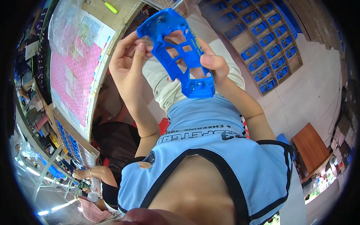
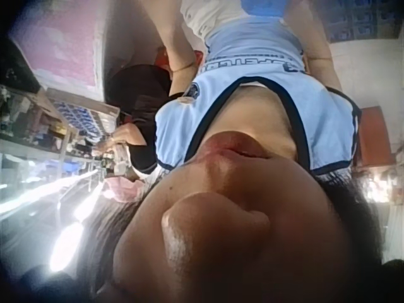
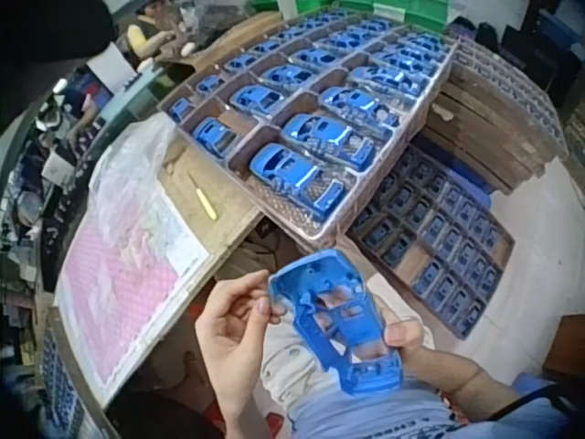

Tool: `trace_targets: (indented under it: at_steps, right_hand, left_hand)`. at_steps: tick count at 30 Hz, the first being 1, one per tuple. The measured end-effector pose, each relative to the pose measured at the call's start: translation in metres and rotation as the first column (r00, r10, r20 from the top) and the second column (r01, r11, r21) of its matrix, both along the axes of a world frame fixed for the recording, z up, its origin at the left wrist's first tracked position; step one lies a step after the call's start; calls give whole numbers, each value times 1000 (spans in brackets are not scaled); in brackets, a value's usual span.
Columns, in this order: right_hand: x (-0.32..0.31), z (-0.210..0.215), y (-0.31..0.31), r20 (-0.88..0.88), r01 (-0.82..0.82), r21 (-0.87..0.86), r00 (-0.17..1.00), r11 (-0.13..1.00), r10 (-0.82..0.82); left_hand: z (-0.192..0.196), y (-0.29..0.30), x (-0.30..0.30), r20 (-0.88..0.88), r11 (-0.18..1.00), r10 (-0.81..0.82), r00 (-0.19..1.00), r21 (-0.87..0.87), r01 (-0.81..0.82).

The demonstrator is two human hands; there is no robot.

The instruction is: The person assembles toy cars by taking plastic car shells, inserting clear plastic components into them by hand, and setting them aside.

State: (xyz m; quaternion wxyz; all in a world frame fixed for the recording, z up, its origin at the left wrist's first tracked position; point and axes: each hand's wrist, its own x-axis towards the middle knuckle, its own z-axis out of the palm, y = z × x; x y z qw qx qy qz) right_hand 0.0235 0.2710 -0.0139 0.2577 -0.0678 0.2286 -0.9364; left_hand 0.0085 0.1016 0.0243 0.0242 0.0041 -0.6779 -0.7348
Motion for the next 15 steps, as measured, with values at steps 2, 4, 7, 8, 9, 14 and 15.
trace_targets:
  at_steps: [2,4,7,8,9,14,15]
  right_hand:
    - [-3,-4,-3,4,30,48,1000,998,-30]
    - [-4,-3,-2,-6,38,-135,999,990,-39]
    - [-6,0,-5,26,43,-111,999,993,-41]
    - [-8,5,-5,27,43,-111,999,993,-41]
    - [-10,13,-5,59,8,7,998,1000,-8]
    - [-17,10,-4,87,-83,75,993,994,77]
    - [-17,9,-5,87,-66,62,994,996,61]
  left_hand:
    - [0,0,-1,10,1000,8,1000,-6,-8]
    - [2,2,-2,27,1000,20,999,-20,-20]
    - [-4,7,-4,-29,998,50,998,-27,-51]
    - [-7,7,-5,-28,998,50,998,-27,-51]
    - [-11,6,-5,-99,987,82,992,-130,-94]
    - [-15,2,-6,-223,927,139,965,-313,-206]
    - [-13,2,-6,-217,943,188,958,-232,-237]
